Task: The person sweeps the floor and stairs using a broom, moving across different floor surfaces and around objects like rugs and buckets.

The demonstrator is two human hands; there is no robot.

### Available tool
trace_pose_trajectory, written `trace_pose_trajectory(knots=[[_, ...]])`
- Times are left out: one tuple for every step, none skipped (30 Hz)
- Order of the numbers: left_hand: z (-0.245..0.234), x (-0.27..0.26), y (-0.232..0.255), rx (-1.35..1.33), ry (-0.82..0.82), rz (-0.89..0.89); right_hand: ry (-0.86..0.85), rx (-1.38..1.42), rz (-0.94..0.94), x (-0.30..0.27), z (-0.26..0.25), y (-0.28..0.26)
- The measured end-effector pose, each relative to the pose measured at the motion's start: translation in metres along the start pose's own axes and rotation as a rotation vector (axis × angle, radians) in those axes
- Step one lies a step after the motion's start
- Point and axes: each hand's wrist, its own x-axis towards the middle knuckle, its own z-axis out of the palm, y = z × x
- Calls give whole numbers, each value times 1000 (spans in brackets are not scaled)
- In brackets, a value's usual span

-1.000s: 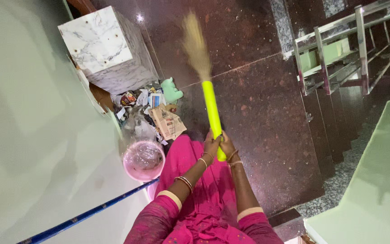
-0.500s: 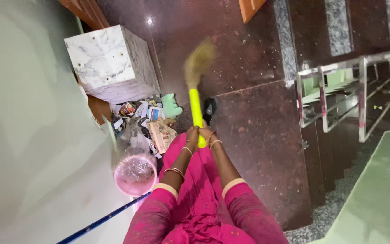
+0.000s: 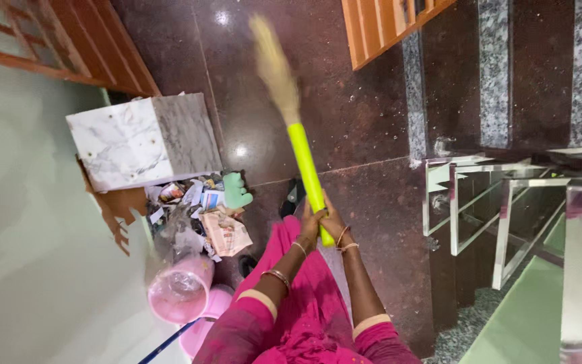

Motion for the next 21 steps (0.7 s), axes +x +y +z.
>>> trace_pose_trajectory(knots=[[11, 13, 3, 18, 2, -34, 47, 48, 26, 12, -8, 2], [21, 35, 9, 37, 4, -68, 94, 83, 24, 27, -13, 3], [29, 55, 13, 55, 9, -102, 152, 105, -19, 48, -16, 2], [35, 75, 19, 3, -48, -59, 212, 112, -65, 70, -19, -1], [40, 98, 27, -49, -107, -9, 258, 124, -114, 95, -20, -6], [44, 119, 36, -13, -118, -21, 244, 176, -114, 115, -22, -13], [45, 138, 47, 23, -126, -29, 230, 239, -107, 129, -21, -18], [43, 146, 54, 59, -134, -37, 193, 338, -84, 141, -18, -24], [40, 150, 61, 1, -112, 6, 154, 261, -73, 151, -14, -30], [35, 153, 69, -57, -91, 49, 116, 183, -63, 159, -9, -37], [29, 154, 76, -116, -69, 93, 76, 103, -53, 167, -3, -43], [21, 151, 82, -207, 13, 28, -39, -42, 109, 177, 8, -51], [12, 141, 85, -300, 93, -42, -145, -166, 198, 182, 20, -56], [2, 136, 90, -394, 172, -112, -234, -247, 234, 188, 31, -62], [-6, 134, 97, -393, 187, -70, -271, -264, 192, 190, 40, -66], [-15, 134, 104, -391, 202, -28, -314, -276, 149, 193, 47, -71], [-17, 133, 106, -387, 214, 11, -347, -282, 116, 193, 50, -76], [-16, 130, 105, -349, 257, 19, -374, -262, 133, 192, 50, -83], [-14, 130, 107, -308, 294, 30, -405, -242, 147, 192, 47, -93], [-10, 131, 109, -268, 332, 42, -435, -220, 167, 189, 42, -105], [-3, 130, 107, -239, 332, 99, -449, -181, 223, 183, 32, -116]])
